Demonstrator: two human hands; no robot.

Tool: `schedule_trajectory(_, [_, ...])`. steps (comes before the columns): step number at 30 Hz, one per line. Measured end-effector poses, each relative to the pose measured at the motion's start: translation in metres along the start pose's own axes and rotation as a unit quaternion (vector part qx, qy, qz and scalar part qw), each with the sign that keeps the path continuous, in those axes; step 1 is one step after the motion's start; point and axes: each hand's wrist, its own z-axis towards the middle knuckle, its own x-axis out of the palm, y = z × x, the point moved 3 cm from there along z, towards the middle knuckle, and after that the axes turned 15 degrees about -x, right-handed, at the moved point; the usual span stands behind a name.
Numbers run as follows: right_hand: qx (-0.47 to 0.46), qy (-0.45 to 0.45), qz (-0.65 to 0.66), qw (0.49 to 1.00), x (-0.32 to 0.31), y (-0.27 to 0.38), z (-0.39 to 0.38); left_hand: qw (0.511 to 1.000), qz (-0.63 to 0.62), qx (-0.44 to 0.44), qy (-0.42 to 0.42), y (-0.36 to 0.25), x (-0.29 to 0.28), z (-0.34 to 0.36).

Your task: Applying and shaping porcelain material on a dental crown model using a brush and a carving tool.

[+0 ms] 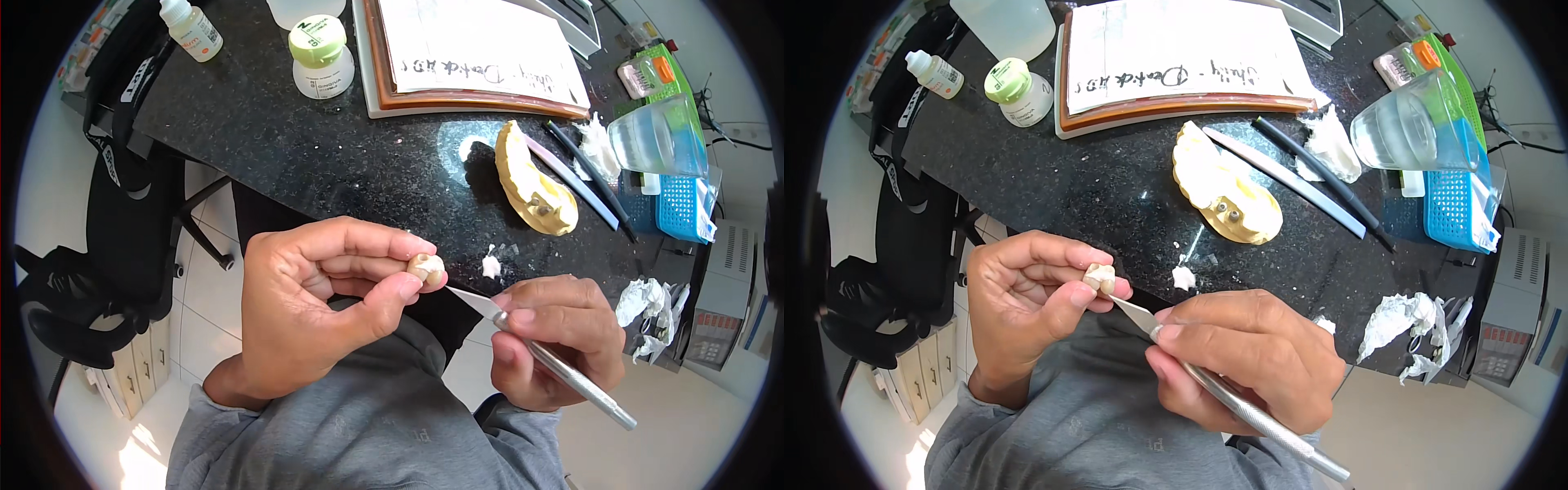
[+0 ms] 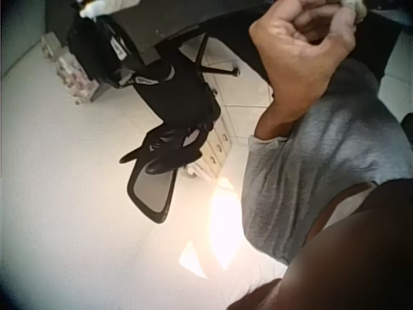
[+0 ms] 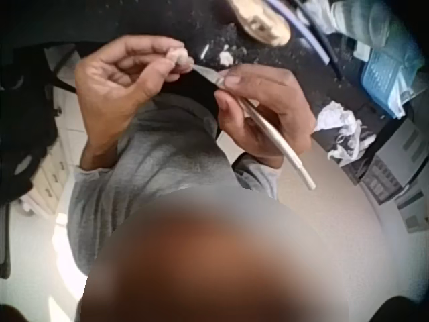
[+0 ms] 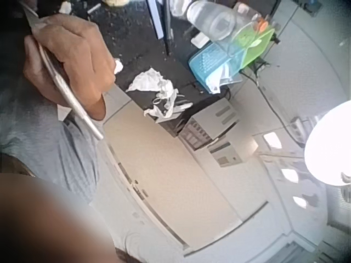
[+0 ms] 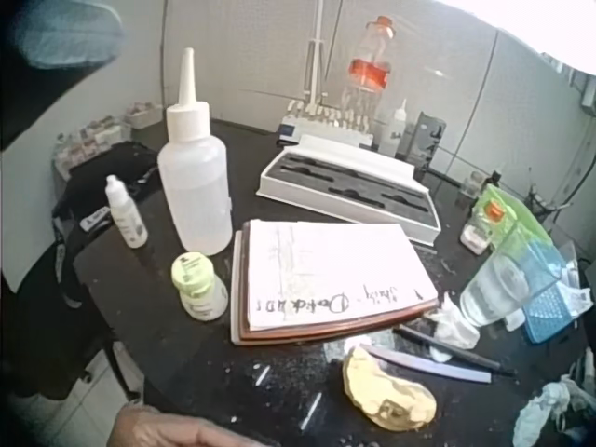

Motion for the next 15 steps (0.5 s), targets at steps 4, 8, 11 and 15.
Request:
schedule_trajectory(4, [0.014, -0.004, 0.000, 1.000, 0.0019, -0.0010, 0.0006, 1.000, 0.012, 0.002, 0.010, 0.0011, -0.0024, 0.0005])
schedule_trajectory(8, [0.023, 0.010, 0.010, 1.000, 0.0025, -0.0017, 0.0019, 1.000, 0.003, 0.009, 0.009, 0.0023, -0.0030, -0.0006])
schedule_trajectory(11, [0.029, 0.008, 0.007, 1.000, 0.0003, -0.0013, 0.0019, 1.000, 0.008, 0.019, 0.021, 0.0020, -0.0014, 0.0017])
schedule_trajectory(15, [-0.026, 0.023, 0.006, 0.999, 0.0046, -0.0068, -0.0003, 1.000, 0.009, 0.023, 0.013, 0.0028, -0.0039, -0.0003])
